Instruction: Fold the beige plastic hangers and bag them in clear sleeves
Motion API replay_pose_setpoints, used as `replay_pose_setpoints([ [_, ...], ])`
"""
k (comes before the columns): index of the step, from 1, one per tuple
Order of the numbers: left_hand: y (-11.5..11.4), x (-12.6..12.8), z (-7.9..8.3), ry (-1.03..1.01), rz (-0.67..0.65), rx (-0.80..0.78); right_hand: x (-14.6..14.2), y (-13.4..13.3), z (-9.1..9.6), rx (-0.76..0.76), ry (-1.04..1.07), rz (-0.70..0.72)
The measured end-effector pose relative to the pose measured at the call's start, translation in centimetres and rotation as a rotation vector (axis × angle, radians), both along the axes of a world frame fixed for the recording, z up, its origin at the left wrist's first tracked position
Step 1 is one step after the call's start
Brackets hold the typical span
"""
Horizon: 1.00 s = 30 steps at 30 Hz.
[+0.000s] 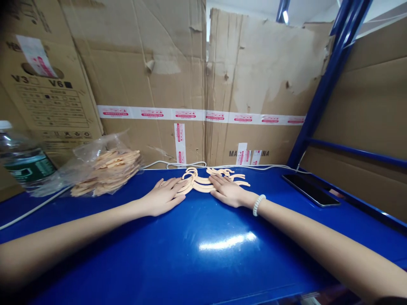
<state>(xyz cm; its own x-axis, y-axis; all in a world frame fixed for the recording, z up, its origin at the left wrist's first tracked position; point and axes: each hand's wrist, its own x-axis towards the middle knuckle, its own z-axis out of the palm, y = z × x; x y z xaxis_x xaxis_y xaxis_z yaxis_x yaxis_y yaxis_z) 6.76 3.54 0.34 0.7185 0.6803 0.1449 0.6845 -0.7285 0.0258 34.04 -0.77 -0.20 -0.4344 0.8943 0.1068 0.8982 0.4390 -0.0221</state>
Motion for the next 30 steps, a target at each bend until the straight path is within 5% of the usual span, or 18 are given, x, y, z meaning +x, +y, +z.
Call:
replay_pose_setpoints([
  [5, -1.9, -0.9, 0.6, -0.031, -0.053, 0.094, 1.2, 2.0, 1.7, 0.129, 0.017, -0.164],
  [11, -7.3, -3.4, 0.7, -0.048, -0.377, 0.162, 3.9, 5.5, 3.7, 0.121, -0.009, -0.405],
  [15, -8.2, -4.2, 0.1, -0.112, -0.479, 0.098, 3.7, 6.4, 3.2, 0.082, -0.009, -0.461],
  [23, -7.4, -4.8, 0.0, -0.333, -0.456, -0.188, 2.0, 5.2, 5.0, 0.197, 0.231, -0.489],
  [26, -7.6, -4.8, 0.3, -0.468, -0.36, -0.382, -0.4, 3.0, 5.4, 0.209, 0.393, -0.365],
  [30, -7.4, -3.9, 0.0, -0.818, -0.088, -0.777, -5.8, -1.4, 4.1, 0.045, 0.591, -0.083],
])
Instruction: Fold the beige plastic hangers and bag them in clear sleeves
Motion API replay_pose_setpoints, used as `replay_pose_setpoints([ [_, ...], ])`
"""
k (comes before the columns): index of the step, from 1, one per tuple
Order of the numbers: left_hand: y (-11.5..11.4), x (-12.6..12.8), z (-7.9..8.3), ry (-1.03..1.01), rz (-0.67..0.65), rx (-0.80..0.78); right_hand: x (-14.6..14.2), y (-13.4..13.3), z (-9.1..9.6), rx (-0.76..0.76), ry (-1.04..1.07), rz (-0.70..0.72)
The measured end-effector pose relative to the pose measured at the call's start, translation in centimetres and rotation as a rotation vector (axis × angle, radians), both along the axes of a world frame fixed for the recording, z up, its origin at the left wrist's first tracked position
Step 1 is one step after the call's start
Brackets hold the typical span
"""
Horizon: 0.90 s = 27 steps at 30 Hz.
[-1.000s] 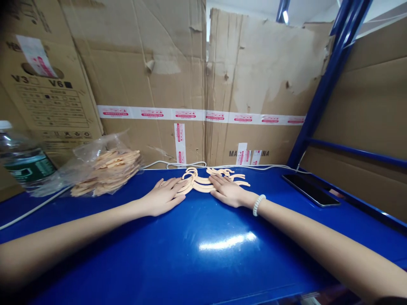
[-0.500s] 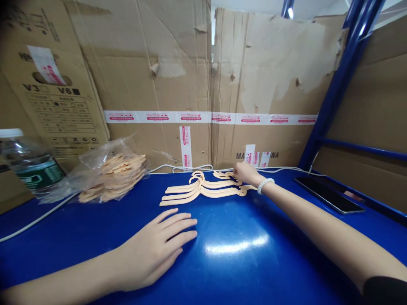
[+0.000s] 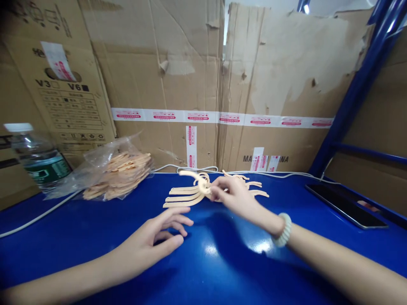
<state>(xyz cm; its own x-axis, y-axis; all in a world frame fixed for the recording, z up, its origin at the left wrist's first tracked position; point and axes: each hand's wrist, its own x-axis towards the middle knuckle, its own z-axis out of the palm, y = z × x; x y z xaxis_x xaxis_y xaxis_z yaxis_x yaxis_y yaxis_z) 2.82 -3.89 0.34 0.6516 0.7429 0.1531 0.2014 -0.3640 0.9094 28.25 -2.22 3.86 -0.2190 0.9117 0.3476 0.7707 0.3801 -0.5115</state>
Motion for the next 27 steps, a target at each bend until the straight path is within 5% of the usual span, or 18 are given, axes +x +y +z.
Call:
replay_pose_setpoints([
  [3, 0.3, 0.7, -0.3, -0.229, 0.099, -0.275, -3.7, -3.1, -1.2, -0.112, 0.183, 0.214],
  [7, 0.5, 0.6, -0.1, -0.32, 0.162, -0.33, -5.3, -4.5, -1.1, -0.236, 0.247, 0.31],
  [13, 1.9, -0.2, 0.0, -0.357, 0.246, -0.399, -1.0, -0.7, -1.1, 0.194, -0.242, 0.107],
  [20, 2.9, -0.2, -0.5, -0.428, 0.332, -0.365, 1.7, 2.5, -4.5, 0.187, -0.308, -0.017],
  [27, 3.1, -0.8, 0.4, -0.468, 0.415, -0.285, 2.4, 1.6, -3.3, 0.167, -0.189, -0.003],
])
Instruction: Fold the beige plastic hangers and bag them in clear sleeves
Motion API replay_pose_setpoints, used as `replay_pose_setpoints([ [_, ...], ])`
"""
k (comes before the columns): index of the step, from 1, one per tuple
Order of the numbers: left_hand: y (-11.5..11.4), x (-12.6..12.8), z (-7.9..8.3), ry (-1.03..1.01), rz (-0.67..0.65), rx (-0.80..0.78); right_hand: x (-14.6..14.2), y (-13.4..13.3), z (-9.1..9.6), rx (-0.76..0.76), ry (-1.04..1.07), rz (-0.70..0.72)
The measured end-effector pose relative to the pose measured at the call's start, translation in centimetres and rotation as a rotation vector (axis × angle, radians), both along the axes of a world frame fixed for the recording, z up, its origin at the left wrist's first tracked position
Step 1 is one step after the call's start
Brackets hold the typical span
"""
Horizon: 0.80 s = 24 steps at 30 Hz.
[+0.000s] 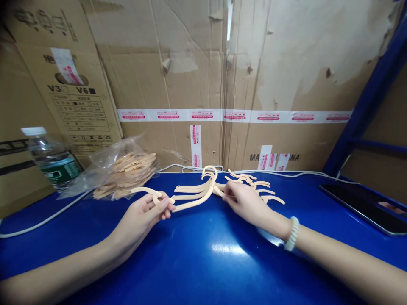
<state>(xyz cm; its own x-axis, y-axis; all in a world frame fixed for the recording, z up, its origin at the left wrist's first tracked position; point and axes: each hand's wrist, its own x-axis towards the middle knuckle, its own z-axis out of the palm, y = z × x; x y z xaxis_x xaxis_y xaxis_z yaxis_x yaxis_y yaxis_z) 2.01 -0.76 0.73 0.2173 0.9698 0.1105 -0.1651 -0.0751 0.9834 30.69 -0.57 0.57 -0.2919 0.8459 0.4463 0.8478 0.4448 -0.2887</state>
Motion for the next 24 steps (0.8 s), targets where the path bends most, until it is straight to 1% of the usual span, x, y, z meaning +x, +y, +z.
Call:
replay_pose_setpoints([
  [4, -0.4, -0.6, 0.6, 0.017, -0.017, -0.029, 0.7, -1.9, 0.4, -0.004, 0.129, 0.067],
  [7, -0.7, -1.1, 0.3, -0.007, -0.022, -0.083, 0.6, -3.6, -0.1, 0.007, 0.255, 0.086],
  [9, -0.9, -1.3, 0.0, -0.032, -0.041, -0.127, 0.4, -4.6, -0.5, 0.048, 0.303, 0.076],
  [13, -1.1, -1.3, -0.6, -0.079, -0.118, -0.196, 0.1, -5.6, -1.0, 0.157, 0.321, 0.056],
  [16, -1.3, -1.1, -0.7, -0.116, -0.151, -0.241, 0.2, -5.8, -1.1, 0.174, 0.324, 0.055],
  [20, -1.8, -1.0, -0.4, -0.189, -0.207, -0.354, 0.0, -6.2, -0.9, 0.182, 0.331, 0.042],
  [24, -2.3, -1.3, -0.1, -0.191, -0.253, -0.415, -0.2, -6.6, -1.0, 0.222, 0.281, 0.059],
])
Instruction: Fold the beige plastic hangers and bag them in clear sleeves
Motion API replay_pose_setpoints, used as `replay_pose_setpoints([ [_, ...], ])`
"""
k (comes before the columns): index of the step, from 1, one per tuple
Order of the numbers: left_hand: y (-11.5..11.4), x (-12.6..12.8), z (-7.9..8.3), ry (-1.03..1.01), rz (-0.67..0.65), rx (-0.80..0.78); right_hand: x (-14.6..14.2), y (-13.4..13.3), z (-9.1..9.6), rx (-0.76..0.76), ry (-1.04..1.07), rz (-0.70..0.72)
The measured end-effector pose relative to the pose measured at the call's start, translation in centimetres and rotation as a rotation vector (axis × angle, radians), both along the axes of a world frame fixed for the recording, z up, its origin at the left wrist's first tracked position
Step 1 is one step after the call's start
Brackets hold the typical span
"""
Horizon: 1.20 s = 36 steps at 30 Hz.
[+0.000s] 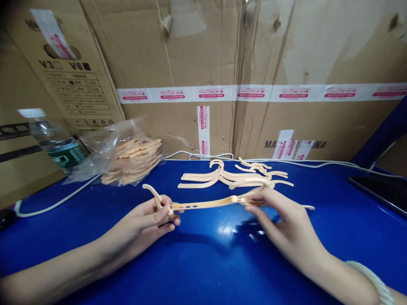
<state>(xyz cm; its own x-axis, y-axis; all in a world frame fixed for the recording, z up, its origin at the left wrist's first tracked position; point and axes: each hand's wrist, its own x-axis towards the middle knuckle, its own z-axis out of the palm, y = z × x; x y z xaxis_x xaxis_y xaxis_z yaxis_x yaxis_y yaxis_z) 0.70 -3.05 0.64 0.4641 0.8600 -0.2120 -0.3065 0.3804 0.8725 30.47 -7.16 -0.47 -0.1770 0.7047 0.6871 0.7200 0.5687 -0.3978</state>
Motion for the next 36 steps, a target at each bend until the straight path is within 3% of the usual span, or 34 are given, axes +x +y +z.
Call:
replay_pose_setpoints([
  [23, -0.3, -0.2, -0.1, -0.06, 0.005, 0.043, -0.4, -0.6, 0.1, 0.094, -0.067, -0.018],
  [30, 0.0, -0.3, -0.6, -0.018, 0.074, 0.086, -0.3, -1.2, -0.3, 0.116, -0.074, 0.058],
  [36, 0.4, -0.1, -0.6, 0.025, 0.136, 0.116, -1.1, -1.6, 0.1, 0.125, -0.115, 0.041],
])
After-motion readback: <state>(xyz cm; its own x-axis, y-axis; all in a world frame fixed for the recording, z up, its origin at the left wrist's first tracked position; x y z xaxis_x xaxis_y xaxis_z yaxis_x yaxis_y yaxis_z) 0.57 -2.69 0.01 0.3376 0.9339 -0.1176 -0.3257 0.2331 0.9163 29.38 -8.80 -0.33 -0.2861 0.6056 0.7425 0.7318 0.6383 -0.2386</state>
